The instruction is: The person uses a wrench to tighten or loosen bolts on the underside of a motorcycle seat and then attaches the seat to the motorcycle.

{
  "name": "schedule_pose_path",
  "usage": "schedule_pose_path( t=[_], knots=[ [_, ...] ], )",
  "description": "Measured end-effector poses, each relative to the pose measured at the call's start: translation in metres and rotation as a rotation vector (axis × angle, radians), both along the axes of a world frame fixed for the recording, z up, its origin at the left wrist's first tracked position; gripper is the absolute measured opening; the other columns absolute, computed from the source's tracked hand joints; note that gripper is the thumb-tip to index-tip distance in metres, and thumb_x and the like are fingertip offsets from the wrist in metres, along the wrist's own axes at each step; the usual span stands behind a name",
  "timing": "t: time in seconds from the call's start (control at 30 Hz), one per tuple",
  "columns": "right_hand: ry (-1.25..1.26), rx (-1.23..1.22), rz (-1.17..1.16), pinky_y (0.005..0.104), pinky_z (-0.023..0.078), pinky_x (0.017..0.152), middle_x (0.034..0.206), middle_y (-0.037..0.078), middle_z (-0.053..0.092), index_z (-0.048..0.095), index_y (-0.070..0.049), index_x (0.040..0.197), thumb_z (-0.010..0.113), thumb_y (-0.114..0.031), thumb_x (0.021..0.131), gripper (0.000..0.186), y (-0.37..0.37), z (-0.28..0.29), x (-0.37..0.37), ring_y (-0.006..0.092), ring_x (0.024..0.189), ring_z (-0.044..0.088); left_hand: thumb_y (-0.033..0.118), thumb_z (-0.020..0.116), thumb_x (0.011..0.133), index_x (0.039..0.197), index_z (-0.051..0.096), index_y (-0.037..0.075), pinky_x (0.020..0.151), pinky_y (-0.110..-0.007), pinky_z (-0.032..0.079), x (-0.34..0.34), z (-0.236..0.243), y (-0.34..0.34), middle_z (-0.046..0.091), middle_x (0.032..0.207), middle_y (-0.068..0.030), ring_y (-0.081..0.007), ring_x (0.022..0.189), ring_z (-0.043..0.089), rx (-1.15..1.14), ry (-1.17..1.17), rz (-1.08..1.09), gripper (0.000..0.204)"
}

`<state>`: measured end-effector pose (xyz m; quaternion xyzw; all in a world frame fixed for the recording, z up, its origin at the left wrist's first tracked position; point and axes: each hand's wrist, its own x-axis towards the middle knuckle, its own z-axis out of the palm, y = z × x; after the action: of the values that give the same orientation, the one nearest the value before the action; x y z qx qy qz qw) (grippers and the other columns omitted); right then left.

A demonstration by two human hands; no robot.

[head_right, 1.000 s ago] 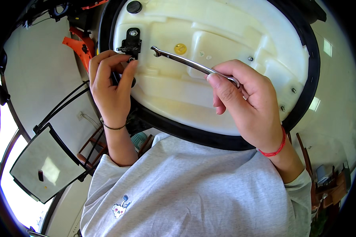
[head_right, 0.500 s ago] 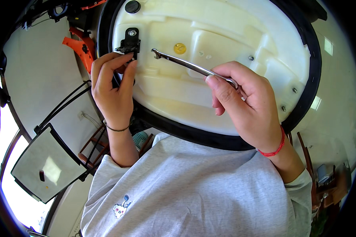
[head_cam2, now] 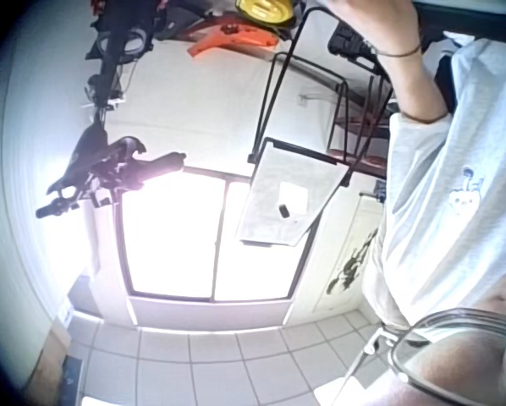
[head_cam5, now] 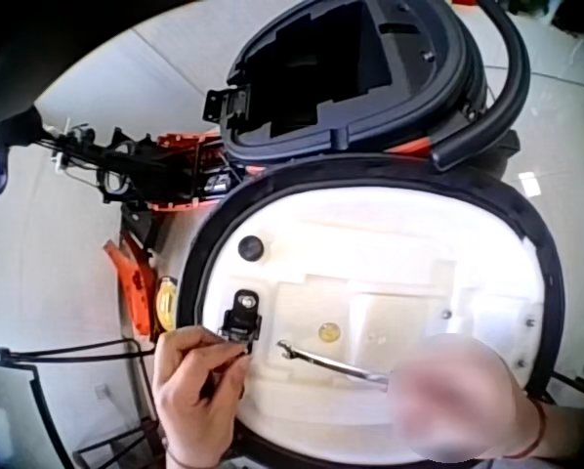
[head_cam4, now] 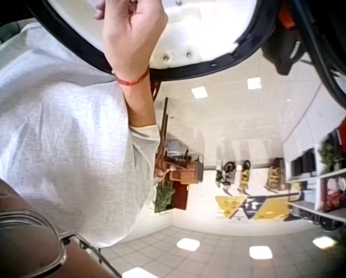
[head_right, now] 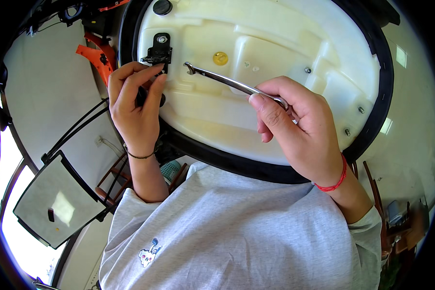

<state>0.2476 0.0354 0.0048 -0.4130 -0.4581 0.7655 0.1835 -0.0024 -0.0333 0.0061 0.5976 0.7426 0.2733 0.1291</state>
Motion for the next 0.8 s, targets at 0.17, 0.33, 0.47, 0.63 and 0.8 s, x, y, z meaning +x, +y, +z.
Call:
schedule_pose_path(
  t=[0.17,0.33,0.47,0.63,0.8],
  knots=[
    [-0.001,-0.004,-0.007,0.0224,0.045,0.056,0.067,0.003,0.057,0.059,0.005,0.099,0.057,-0.016,0.101,0.021,0.0,0.0,-0.001,0.0077,0.06,0.054,0.0,0.079,0.076,0.096,0.071,0.002,0.063,-0.027,0.049,0.003,0.006,0.002,0.056,0.102,-0.0081,-0.015,0.069,0.058,-0.043,-0.04,0.035,0.022],
    [0.039,-0.026,-0.006,0.0221,0.045,0.056,0.069,0.003,0.057,0.059,0.005,0.1,0.056,-0.015,0.101,0.02,-0.001,0.0,-0.001,0.0078,0.06,0.054,0.001,0.08,0.075,0.092,0.069,0.001,0.063,-0.027,0.049,0.007,0.001,0.003,0.056,0.1,-0.0077,-0.0157,0.07,0.059,0.008,0.023,0.074,0.021],
    [0.055,-0.047,-0.012,0.0219,0.045,0.056,0.07,0.003,0.056,0.06,0.004,0.1,0.055,-0.016,0.102,0.021,0.001,-0.001,-0.001,0.0081,0.061,0.054,-0.001,0.078,0.076,0.093,0.069,0.001,0.065,-0.029,0.051,0.007,0.002,0.002,0.057,0.098,-0.0086,-0.0178,0.075,0.06,0.034,0.044,0.039,0.019],
    [0.067,-0.036,0.01,0.0218,0.045,0.056,0.07,0.002,0.055,0.061,0.005,0.1,0.055,-0.017,0.102,0.022,0.009,0.001,-0.001,0.008,0.061,0.053,-0.004,0.075,0.077,0.097,0.071,0.003,0.066,-0.031,0.052,-0.004,0.005,0.003,0.06,0.096,-0.0078,-0.021,0.079,0.062,0.045,0.089,-0.101,0.021],
    [0.062,-0.098,0.056,0.021,0.043,0.054,0.07,0.001,0.056,0.062,0.003,0.1,0.053,-0.019,0.103,0.024,0.011,0.002,-0.002,0.007,0.06,0.054,-0.006,0.073,0.077,0.096,0.074,0.004,0.068,-0.031,0.051,-0.022,0.007,0.012,0.062,0.095,-0.0063,-0.0215,0.077,0.062,0.082,0.099,-0.3,0.022]
  ],
)
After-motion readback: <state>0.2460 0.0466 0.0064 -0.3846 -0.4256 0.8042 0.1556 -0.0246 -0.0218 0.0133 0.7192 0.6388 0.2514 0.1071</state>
